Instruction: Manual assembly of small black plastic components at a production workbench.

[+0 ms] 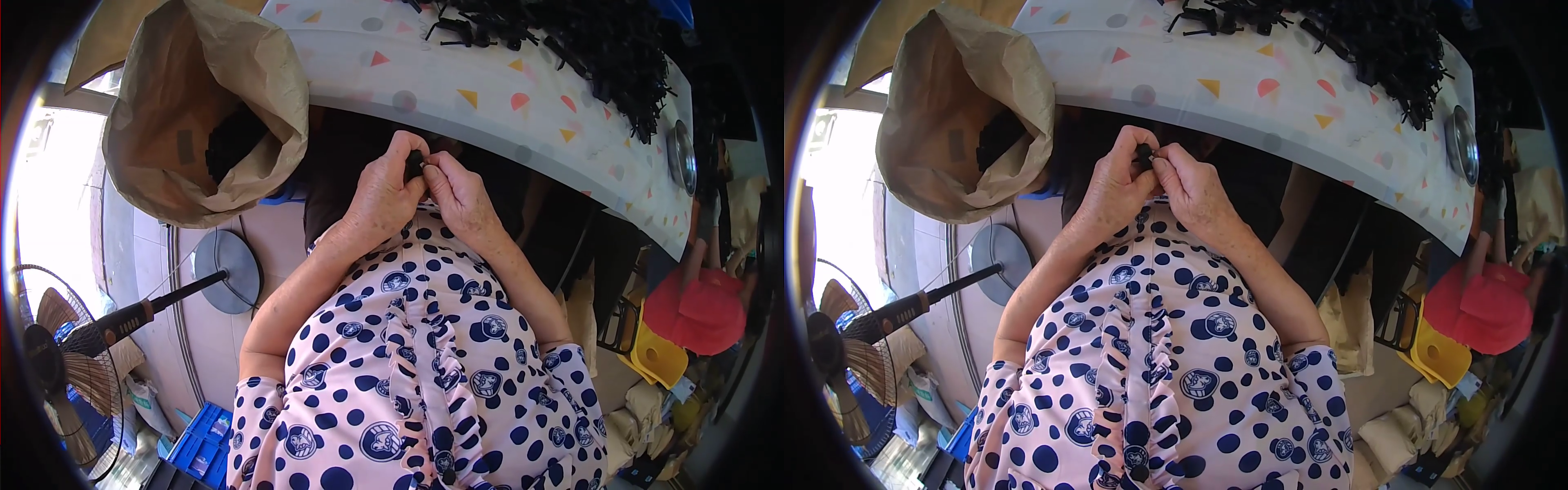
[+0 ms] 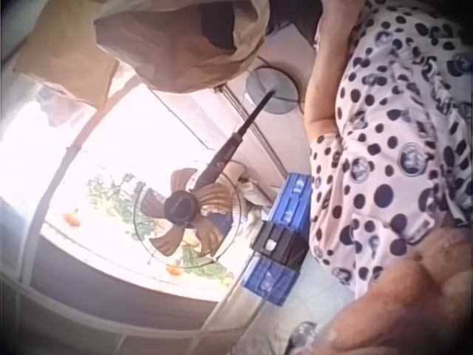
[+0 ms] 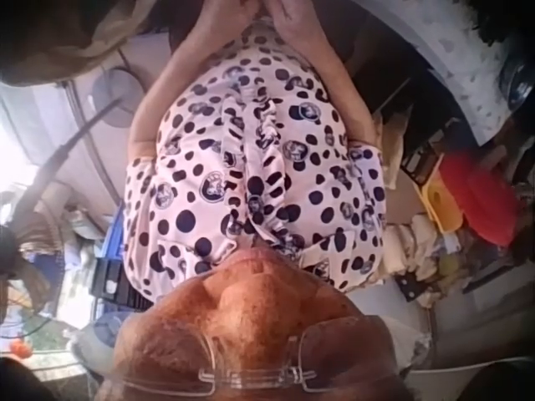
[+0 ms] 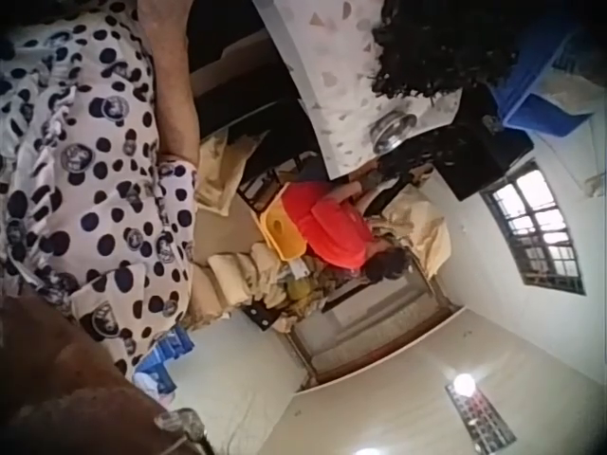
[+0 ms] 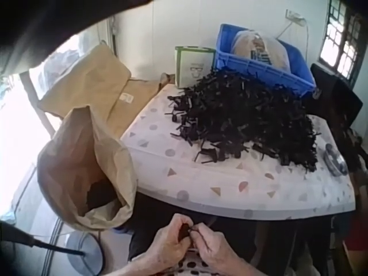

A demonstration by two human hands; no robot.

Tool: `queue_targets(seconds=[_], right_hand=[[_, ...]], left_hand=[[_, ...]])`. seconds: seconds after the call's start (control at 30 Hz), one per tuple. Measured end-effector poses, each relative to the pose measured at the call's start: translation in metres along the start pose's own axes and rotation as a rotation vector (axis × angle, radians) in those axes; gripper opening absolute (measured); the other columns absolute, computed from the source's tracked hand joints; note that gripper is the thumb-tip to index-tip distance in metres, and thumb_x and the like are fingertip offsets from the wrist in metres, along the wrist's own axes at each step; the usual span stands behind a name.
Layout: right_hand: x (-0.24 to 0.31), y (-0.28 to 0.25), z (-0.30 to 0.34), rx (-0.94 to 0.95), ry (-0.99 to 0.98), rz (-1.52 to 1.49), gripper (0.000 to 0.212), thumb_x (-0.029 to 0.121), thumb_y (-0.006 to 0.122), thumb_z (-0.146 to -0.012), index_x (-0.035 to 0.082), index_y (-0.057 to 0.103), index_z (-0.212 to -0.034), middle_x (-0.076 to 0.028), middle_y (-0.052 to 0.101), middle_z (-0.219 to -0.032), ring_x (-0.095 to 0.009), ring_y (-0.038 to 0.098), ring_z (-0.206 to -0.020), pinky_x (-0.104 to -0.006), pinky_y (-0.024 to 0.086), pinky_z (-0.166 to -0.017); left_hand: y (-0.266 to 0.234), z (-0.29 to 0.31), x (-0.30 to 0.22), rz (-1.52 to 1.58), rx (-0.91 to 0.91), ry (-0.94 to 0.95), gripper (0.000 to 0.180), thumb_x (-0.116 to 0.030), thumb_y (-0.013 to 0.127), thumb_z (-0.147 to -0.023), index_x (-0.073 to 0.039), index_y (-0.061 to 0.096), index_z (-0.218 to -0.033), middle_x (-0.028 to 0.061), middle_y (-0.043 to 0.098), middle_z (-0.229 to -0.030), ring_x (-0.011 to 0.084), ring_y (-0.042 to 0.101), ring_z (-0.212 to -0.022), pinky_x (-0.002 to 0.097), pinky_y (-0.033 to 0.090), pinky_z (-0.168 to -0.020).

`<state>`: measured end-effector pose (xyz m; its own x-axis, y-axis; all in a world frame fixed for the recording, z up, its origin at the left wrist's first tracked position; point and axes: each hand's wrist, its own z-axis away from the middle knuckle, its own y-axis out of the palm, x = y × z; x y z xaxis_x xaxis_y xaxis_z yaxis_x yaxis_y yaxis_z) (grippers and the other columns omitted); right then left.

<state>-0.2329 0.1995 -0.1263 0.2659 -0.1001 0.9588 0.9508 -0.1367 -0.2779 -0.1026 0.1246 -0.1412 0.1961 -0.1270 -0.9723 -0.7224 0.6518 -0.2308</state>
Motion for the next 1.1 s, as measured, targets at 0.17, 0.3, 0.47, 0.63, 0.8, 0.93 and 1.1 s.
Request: queue_targets(seconds=[0.17,0.3,0.47,0.63,0.8,0.93,1.1], right_hand=[[0.001,0.001,0.002,-0.009,0.028,0.024,0.021,0.019,0.045,-0.099,0.0,0.054,-0.101,-0.009,0.056,-0.069,-0.012,0.051,-0.062,-0.0266,0.043,-0.058],[-0.008,0.004,0.0,-0.069,-0.025,0.084,0.018,0.015,0.048,-0.098,-0.001,0.054,-0.098,-0.017,0.063,-0.074,-0.024,0.064,-0.066,-0.0309,0.05,-0.061],[-0.021,0.007,-0.003,-0.124,-0.051,0.023,0.018,0.017,0.049,-0.097,0.001,0.056,-0.104,-0.013,0.061,-0.074,-0.019,0.057,-0.061,-0.028,0.047,-0.06],[-0.02,0.001,-0.008,-0.09,0.05,-0.241,0.021,0.02,0.048,-0.099,0.002,0.054,-0.107,-0.004,0.057,-0.076,-0.008,0.048,-0.056,-0.0201,0.04,-0.051],[-0.015,-0.003,-0.006,-0.072,0.094,-0.457,0.019,0.019,0.05,-0.098,0.002,0.055,-0.106,-0.001,0.057,-0.077,-0.003,0.046,-0.052,-0.0158,0.035,-0.044],[-0.012,-0.005,-0.004,-0.057,0.021,-0.442,0.017,0.018,0.054,-0.097,0.004,0.056,-0.105,-0.001,0.06,-0.078,-0.003,0.046,-0.053,-0.0155,0.036,-0.047],[-0.016,-0.008,-0.006,-0.052,0.018,-0.474,0.021,0.02,0.057,-0.095,0.003,0.056,-0.108,-0.001,0.061,-0.079,-0.003,0.047,-0.054,-0.0154,0.036,-0.048]], left_hand=[[0.001,0.001,-0.005,-0.151,-0.027,0.023,0.028,0.007,0.056,-0.081,-0.005,0.045,-0.104,0.0083,0.057,-0.076,0.013,0.055,-0.063,0.0264,0.046,-0.056],[0.007,0.005,-0.014,-0.355,-0.134,0.132,0.03,0.008,0.056,-0.078,-0.006,0.046,-0.103,0.0166,0.058,-0.08,0.0315,0.059,-0.067,0.0344,0.048,-0.061],[0.008,0.0,-0.008,-0.347,-0.129,0.169,0.031,0.006,0.056,-0.078,-0.006,0.046,-0.106,0.0188,0.058,-0.088,0.0369,0.06,-0.075,0.0393,0.049,-0.065],[-0.007,-0.006,-0.008,0.416,-0.108,-0.039,0.027,-0.002,0.054,-0.09,-0.006,0.046,-0.116,0.0045,0.057,-0.091,0.0137,0.059,-0.073,0.0263,0.048,-0.062],[-0.028,-0.002,-0.021,1.024,0.012,-0.217,0.033,-0.004,0.044,-0.096,-0.009,0.045,-0.129,0.0061,0.057,-0.095,0.0132,0.061,-0.074,0.0218,0.048,-0.064],[-0.024,0.002,-0.01,0.984,0.077,-0.241,0.034,-0.008,0.044,-0.097,-0.01,0.043,-0.132,0.0066,0.057,-0.094,0.0131,0.061,-0.073,0.0209,0.049,-0.062],[-0.023,0.002,-0.013,0.902,0.241,-0.249,0.031,-0.011,0.045,-0.098,-0.009,0.046,-0.129,0.0061,0.058,-0.085,0.0116,0.061,-0.064,0.0186,0.048,-0.054]])
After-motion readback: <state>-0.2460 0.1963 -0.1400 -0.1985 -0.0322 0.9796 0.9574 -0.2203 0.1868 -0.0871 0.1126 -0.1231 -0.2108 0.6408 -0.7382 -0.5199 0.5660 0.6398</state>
